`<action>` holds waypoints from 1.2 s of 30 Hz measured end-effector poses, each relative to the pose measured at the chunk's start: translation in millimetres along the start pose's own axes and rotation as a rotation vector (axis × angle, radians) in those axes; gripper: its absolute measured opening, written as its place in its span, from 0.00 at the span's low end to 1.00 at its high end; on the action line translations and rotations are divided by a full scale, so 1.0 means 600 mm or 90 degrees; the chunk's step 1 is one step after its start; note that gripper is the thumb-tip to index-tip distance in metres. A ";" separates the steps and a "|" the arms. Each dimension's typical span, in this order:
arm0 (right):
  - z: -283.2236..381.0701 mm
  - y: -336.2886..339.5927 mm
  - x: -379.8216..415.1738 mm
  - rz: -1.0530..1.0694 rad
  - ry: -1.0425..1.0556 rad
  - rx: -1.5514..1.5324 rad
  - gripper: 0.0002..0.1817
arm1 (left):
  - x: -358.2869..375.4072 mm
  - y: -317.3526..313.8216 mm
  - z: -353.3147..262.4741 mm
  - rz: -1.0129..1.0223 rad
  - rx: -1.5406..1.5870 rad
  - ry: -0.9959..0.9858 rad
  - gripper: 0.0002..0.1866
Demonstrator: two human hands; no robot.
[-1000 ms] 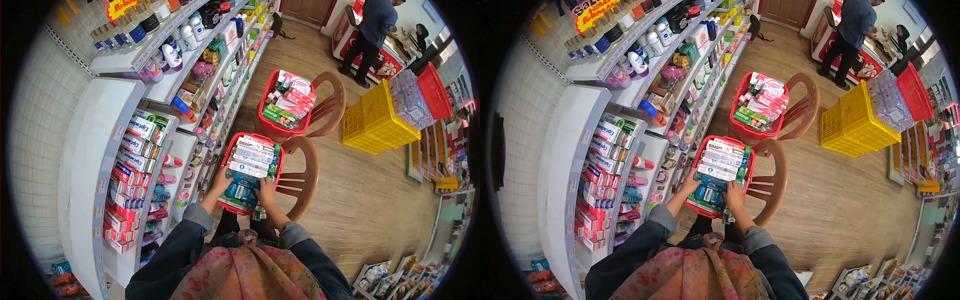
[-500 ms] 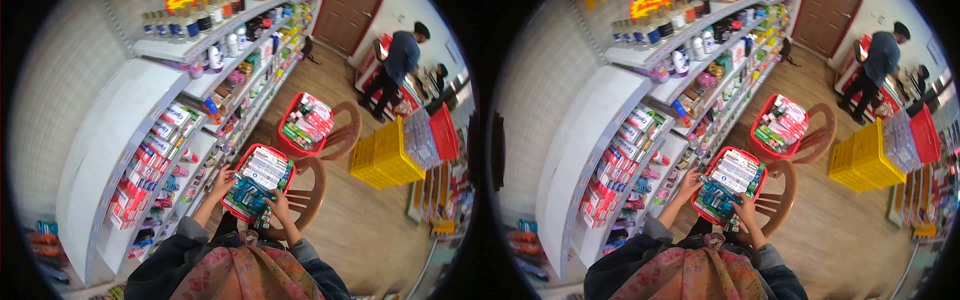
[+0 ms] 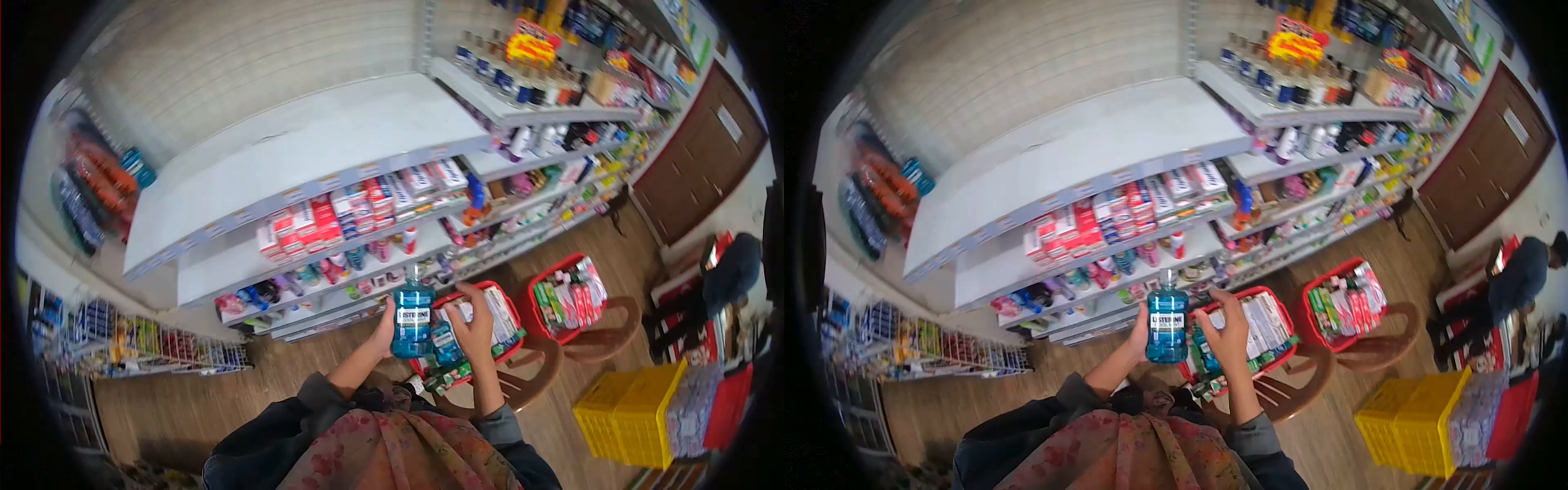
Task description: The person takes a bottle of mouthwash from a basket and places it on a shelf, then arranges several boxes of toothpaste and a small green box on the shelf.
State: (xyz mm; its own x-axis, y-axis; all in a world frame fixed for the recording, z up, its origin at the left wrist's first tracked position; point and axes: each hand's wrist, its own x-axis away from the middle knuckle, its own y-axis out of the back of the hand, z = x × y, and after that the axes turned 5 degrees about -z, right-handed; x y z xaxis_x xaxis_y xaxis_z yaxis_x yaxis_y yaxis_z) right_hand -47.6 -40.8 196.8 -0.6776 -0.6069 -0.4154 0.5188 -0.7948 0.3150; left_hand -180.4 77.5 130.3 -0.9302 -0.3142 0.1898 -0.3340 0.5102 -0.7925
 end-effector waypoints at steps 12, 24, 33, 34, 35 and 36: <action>0.223 -0.262 0.222 0.390 0.435 0.121 0.30 | 0.315 0.127 -0.110 -0.094 0.092 -0.159 0.41; 0.369 -0.400 0.385 0.504 0.380 -0.040 0.30 | 0.644 0.141 -0.126 -0.354 -0.027 -0.342 0.35; 0.332 -0.448 0.389 0.503 0.170 -0.275 0.24 | 0.748 0.169 -0.198 -0.441 -0.124 -0.410 0.21; 0.379 -0.448 0.378 0.534 0.111 -0.301 0.24 | 0.743 0.172 -0.204 -0.427 -0.101 -0.418 0.19; 0.406 -0.454 0.370 0.565 0.053 -0.328 0.25 | 0.737 0.172 -0.211 -0.424 -0.099 -0.422 0.19; 0.401 -0.473 0.365 0.594 0.067 -0.353 0.29 | 0.730 0.170 -0.218 -0.434 -0.101 -0.440 0.20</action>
State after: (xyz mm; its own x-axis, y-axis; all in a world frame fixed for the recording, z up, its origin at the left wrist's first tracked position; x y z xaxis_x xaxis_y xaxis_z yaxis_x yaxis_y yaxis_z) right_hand -468.7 51.2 221.8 0.1395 -0.9460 -0.2925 0.9863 0.1064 0.1264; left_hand -641.8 96.8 208.3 -0.2532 -0.9547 0.1562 -0.8300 0.1314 -0.5421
